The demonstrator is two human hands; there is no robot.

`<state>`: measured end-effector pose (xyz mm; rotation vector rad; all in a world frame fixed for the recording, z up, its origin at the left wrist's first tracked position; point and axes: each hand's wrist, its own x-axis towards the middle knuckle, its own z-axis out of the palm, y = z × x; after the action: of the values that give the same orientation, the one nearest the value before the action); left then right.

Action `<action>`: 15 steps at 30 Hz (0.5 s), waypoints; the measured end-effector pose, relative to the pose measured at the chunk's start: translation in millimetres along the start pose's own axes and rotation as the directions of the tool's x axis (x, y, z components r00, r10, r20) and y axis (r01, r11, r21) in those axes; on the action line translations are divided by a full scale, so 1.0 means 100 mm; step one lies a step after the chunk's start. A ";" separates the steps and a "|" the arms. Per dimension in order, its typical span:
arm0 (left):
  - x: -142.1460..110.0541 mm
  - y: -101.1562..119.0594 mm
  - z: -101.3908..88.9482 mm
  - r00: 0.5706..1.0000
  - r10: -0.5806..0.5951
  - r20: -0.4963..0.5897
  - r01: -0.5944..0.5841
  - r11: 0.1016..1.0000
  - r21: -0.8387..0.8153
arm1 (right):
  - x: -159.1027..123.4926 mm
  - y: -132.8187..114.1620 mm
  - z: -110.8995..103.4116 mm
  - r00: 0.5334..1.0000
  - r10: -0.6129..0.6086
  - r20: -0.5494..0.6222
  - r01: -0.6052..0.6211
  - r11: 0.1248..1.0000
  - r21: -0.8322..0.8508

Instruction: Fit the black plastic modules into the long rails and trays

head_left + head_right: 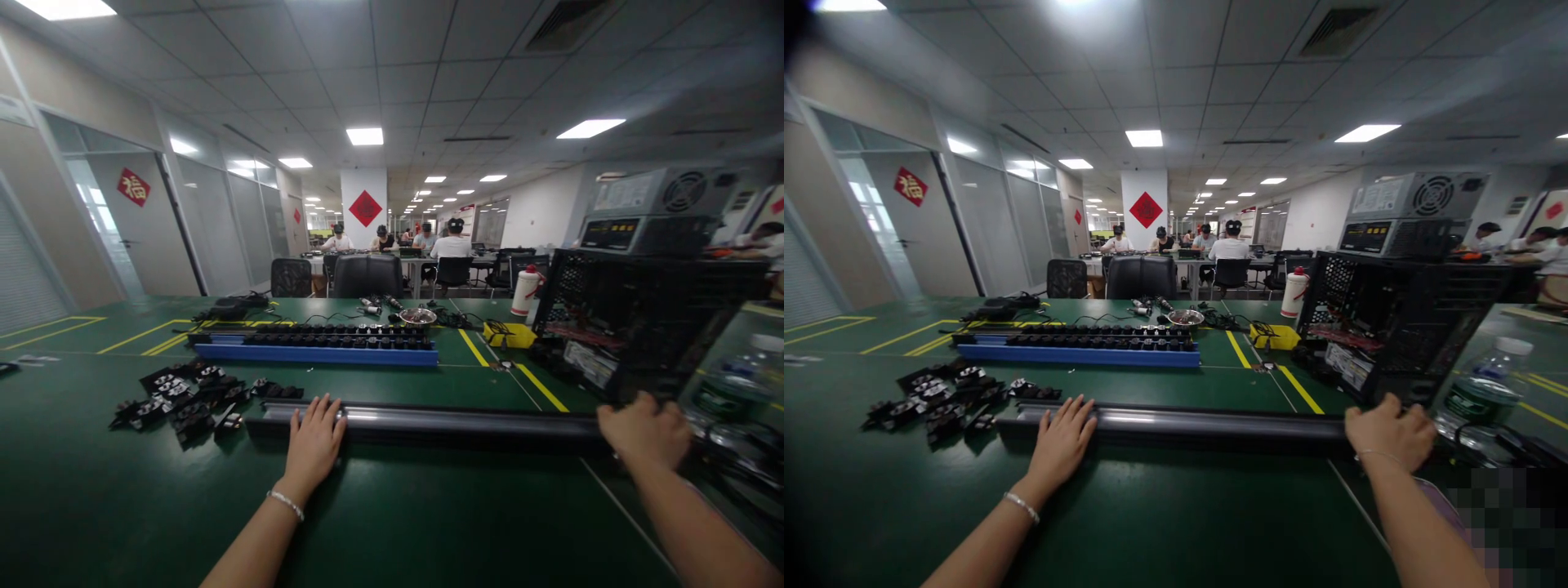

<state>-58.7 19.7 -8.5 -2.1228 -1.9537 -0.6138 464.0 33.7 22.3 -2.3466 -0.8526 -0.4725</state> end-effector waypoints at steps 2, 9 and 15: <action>-0.02 0.03 0.00 1.000 0.007 -0.005 -0.007 1.000 0.013 | 0.22 0.32 0.12 0.984 0.169 0.051 -0.171 0.984 0.040; -0.02 0.03 -0.04 1.000 0.007 -0.013 -0.006 1.000 0.018 | 0.57 0.80 0.35 0.900 0.277 0.337 -0.314 0.948 0.059; -0.03 0.04 -0.04 1.000 0.011 -0.021 -0.011 1.000 0.011 | 0.56 0.74 0.31 0.880 0.308 0.361 -0.334 0.942 0.011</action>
<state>-55.7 14.8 -5.6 -2.1107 -1.9293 -0.6194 558.7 33.5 -3.5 -2.4779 -0.5981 0.1268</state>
